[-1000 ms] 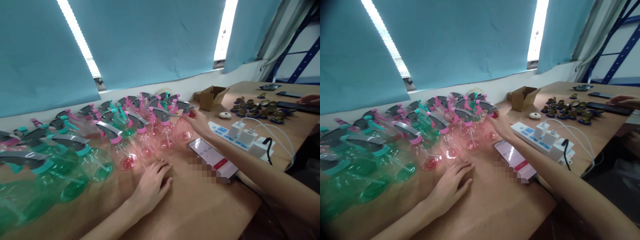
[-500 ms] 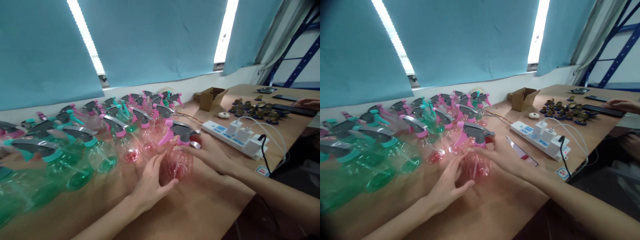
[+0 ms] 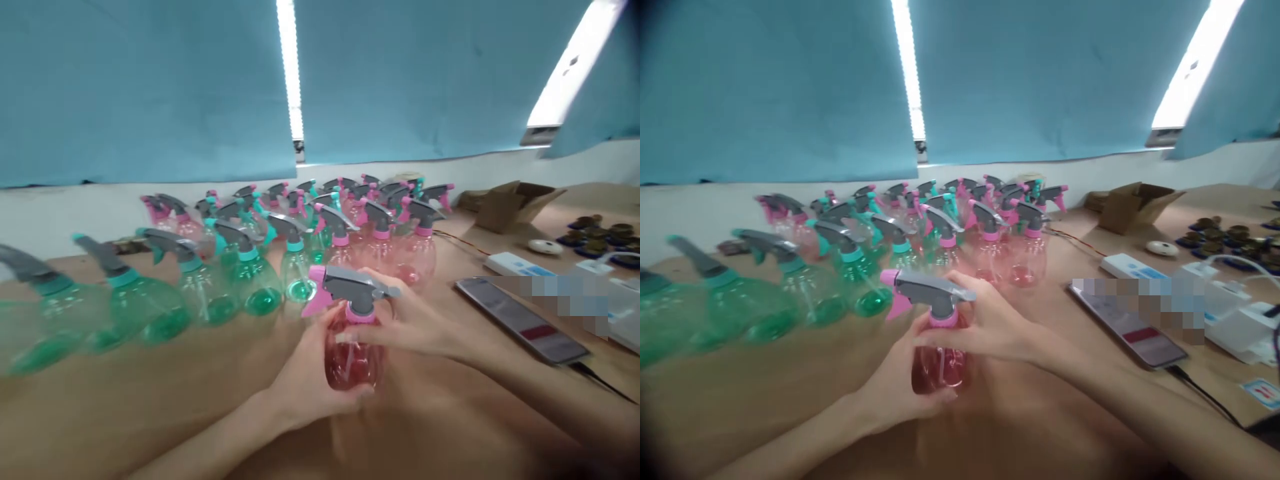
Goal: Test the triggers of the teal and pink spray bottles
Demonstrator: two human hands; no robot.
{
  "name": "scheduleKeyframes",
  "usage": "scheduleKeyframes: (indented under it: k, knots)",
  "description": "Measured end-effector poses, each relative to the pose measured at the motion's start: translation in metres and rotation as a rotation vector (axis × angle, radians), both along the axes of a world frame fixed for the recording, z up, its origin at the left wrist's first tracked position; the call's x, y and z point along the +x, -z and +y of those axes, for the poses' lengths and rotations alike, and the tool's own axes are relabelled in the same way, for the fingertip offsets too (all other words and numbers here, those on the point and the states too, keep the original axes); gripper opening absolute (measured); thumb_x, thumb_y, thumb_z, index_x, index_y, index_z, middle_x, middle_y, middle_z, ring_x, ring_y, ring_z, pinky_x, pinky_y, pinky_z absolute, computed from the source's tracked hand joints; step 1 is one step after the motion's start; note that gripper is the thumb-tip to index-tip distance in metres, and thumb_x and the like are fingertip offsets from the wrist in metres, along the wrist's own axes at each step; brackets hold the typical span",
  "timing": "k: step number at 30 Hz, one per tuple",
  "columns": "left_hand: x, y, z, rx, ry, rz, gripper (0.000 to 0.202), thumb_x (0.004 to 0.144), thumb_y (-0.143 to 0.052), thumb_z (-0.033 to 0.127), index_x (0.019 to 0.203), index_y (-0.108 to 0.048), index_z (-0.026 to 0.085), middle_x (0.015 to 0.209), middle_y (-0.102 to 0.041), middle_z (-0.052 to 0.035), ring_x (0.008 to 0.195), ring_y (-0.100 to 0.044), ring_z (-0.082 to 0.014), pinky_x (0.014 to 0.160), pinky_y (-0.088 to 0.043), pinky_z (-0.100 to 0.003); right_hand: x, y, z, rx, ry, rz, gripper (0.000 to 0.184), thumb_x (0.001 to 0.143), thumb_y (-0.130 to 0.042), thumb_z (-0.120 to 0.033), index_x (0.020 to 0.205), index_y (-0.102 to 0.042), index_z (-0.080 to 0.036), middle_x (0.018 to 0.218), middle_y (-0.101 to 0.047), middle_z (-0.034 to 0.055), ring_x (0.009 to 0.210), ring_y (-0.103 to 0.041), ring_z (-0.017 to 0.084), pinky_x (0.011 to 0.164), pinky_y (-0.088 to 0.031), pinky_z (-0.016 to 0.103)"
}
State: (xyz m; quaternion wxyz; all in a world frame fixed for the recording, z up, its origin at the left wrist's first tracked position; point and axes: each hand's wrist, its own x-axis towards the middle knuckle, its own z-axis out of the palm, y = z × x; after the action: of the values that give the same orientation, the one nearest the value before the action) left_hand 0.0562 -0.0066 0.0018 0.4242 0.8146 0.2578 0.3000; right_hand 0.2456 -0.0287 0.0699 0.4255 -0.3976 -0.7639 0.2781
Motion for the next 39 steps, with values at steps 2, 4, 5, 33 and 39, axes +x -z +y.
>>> scheduleKeyframes:
  k: [2, 4, 5, 33, 39]
  knots:
    - [-0.020, -0.004, -0.002, -0.030, 0.032, 0.022, 0.088, 0.066, -0.074, 0.024, 0.142, -0.029, 0.025, 0.137, -0.049, -0.0095, 0.120, -0.052, -0.0322, 0.099, -0.045, -0.050, -0.017, 0.001, 0.008, -0.045, -0.106, 0.021, 0.044, 0.067, -0.077, -0.024, 0.106, -0.057, -0.024, 0.092, -0.064, 0.0007, 0.086, -0.061, 0.019, 0.074, -0.051, 0.033]
    - [-0.037, -0.008, -0.003, -0.006, 0.028, 0.089, 0.088, 0.067, -0.074, 0.025, 0.143, -0.030, 0.026, 0.137, -0.049, -0.0094, 0.120, -0.051, -0.0348, 0.098, -0.045, -0.053, -0.033, 0.000, 0.014, -0.095, -0.184, 0.024, 0.047, 0.069, -0.074, -0.021, 0.111, -0.053, -0.026, 0.084, -0.062, -0.0020, 0.075, -0.060, 0.016, 0.065, -0.051, 0.030]
    - [-0.044, -0.010, -0.003, 0.016, 0.021, 0.127, 0.088, 0.067, -0.074, 0.026, 0.143, -0.030, 0.026, 0.139, -0.047, -0.0096, 0.122, -0.049, -0.0367, 0.098, -0.043, -0.055, -0.041, 0.000, 0.015, -0.120, -0.221, 0.027, 0.044, 0.071, -0.071, -0.019, 0.111, -0.052, -0.027, 0.081, -0.060, -0.0031, 0.069, -0.058, 0.014, 0.061, -0.050, 0.028]
    - [-0.060, 0.010, 0.001, 0.598, -0.191, 0.569, 0.048, 0.090, -0.054, 0.034, 0.134, -0.048, 0.015, 0.138, -0.050, -0.0154, 0.128, -0.044, -0.0328, 0.103, -0.038, -0.052, -0.022, 0.004, 0.033, -0.135, 0.179, 0.123, 0.024, 0.059, -0.052, -0.021, 0.054, -0.029, -0.024, 0.050, -0.027, -0.0064, 0.045, -0.023, 0.008, 0.039, -0.022, 0.023]
    - [-0.060, 0.012, 0.001, 0.607, -0.205, 0.550, 0.046, 0.091, -0.054, 0.034, 0.133, -0.050, 0.016, 0.137, -0.051, -0.0148, 0.126, -0.046, -0.0337, 0.102, -0.040, -0.053, -0.023, 0.002, 0.032, -0.113, 0.172, 0.082, 0.030, 0.060, -0.051, -0.023, 0.051, -0.023, -0.023, 0.048, -0.023, -0.0072, 0.042, -0.021, 0.006, 0.035, -0.018, 0.020]
